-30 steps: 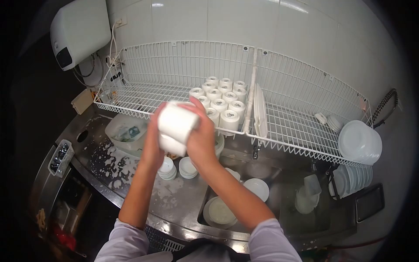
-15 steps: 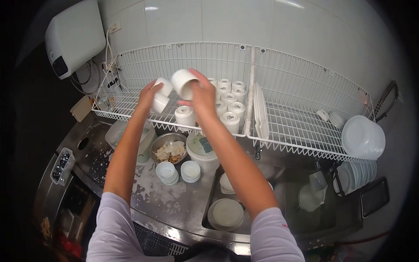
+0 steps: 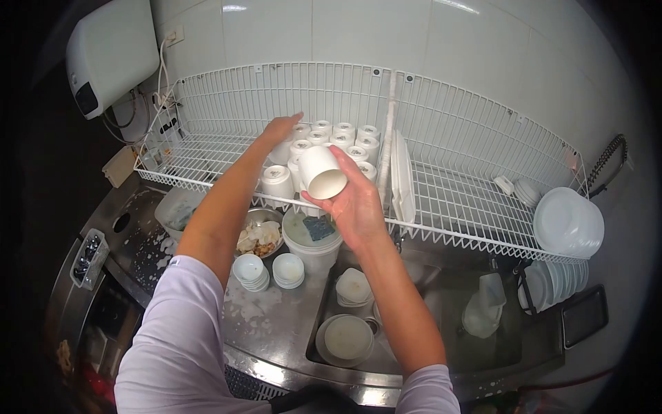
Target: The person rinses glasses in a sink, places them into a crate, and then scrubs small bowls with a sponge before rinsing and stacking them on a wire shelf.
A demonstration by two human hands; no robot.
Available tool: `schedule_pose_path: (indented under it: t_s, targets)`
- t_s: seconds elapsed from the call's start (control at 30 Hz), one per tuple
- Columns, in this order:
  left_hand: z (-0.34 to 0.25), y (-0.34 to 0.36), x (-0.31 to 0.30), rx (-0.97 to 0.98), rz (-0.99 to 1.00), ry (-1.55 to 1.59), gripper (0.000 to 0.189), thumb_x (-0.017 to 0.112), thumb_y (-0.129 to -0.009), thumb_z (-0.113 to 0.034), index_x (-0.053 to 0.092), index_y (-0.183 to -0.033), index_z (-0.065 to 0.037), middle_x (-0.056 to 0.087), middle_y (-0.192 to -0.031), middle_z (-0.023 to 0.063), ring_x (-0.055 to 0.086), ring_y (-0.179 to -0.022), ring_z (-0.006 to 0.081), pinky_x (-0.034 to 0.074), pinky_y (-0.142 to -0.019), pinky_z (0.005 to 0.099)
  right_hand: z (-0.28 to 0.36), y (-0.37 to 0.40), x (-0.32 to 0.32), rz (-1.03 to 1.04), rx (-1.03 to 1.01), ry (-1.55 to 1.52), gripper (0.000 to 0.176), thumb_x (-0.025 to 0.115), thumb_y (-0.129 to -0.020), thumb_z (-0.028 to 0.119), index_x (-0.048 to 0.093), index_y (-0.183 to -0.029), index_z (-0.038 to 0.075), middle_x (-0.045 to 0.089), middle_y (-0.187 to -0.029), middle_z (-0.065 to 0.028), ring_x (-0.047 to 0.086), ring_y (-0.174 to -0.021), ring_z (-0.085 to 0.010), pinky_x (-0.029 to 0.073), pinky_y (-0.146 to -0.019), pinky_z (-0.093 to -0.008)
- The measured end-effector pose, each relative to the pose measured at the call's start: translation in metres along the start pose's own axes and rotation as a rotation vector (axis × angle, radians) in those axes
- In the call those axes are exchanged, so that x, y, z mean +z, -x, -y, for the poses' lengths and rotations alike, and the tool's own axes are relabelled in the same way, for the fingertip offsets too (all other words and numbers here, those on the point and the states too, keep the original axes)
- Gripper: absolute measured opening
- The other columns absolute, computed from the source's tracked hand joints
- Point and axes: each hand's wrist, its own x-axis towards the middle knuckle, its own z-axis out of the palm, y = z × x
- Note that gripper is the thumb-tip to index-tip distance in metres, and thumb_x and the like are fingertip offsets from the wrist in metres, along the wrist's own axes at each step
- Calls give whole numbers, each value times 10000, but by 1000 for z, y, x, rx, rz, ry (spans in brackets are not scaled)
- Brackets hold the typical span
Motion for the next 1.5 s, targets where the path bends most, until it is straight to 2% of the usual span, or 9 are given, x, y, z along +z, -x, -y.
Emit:
schedule_pose_path:
  t_s: [0.3,0.53,0.63,0.77,0.9,1.07,1.23,1.37,1.5]
  targets:
    - [20,34,-7,-83,329,830,784,439,-959,-660,497,-1370,6,504,-1410,194,523,-1261,264,408,-1085,402,-21,-49,26,137,27,-71,577,608,-901,173,364,-1375,-47,528,-1294,-199,542,-1214,-434,490,-1000,-578]
    - [56,-4,-18,-33,505,1275,822,292,-962,-724,500,-1360,-35,555,-1348,197,589,-1174,290,494,-982,436,-62,-139,54,-130,-136,617,664,850,-719,254,500,-1189,-57,604,-1073,-175,629,-957,-239,503,-815,-351]
    - [85,-24,-49,-178,172,1179,877,311,-951,-732,433,-1432,-9,485,-1409,260,553,-1229,358,492,-992,481,-78,-170,44,-85,-197,974,630,897,-646,313,561,-1050,-34,622,-980,-144,630,-892,-218,484,-740,-318]
    - [85,31,-77,-171,145,584,889,304,-957,-720,413,-1443,17,472,-1395,298,543,-1240,383,503,-984,483,-94,-176,37,107,-257,1569,591,904,-584,345,582,-963,26,663,-903,-154,654,-853,-287,498,-731,-370]
    - [41,115,-81,-141,268,437,890,303,-963,-720,456,-1400,40,557,-1303,248,566,-1200,309,491,-982,422,-110,-185,24,196,-153,1934,469,745,-738,442,695,-911,9,699,-928,-184,675,-879,-342,520,-764,-438]
    - [41,137,-61,58,292,404,847,350,-967,-701,464,-1394,23,557,-1288,229,626,-1063,298,507,-945,388,-79,-163,38,153,-338,1920,376,663,-806,381,734,-895,23,716,-893,-182,694,-859,-348,545,-761,-438]
    - [49,173,-70,288,-312,169,596,501,-993,-500,579,-1287,13,639,-1184,169,638,-1013,230,505,-896,343,-57,-72,24,144,-1005,1324,155,677,-845,162,695,-855,9,702,-837,-158,691,-838,-316,546,-722,-398]
    - [103,256,-57,370,-928,375,201,594,-991,-143,663,-1087,19,675,-941,52,614,-872,121,500,-790,249,-79,48,-38,193,-805,1382,125,745,-789,16,680,-896,17,701,-867,-112,679,-744,-250,540,-658,-331]
    - [231,322,28,-83,-717,-116,265,649,-930,-202,652,-1111,-9,662,-956,119,646,-854,234,514,-788,339,-154,87,-127,-20,-215,1440,69,697,-854,87,674,-895,36,697,-921,-117,674,-830,-306,532,-712,-388]
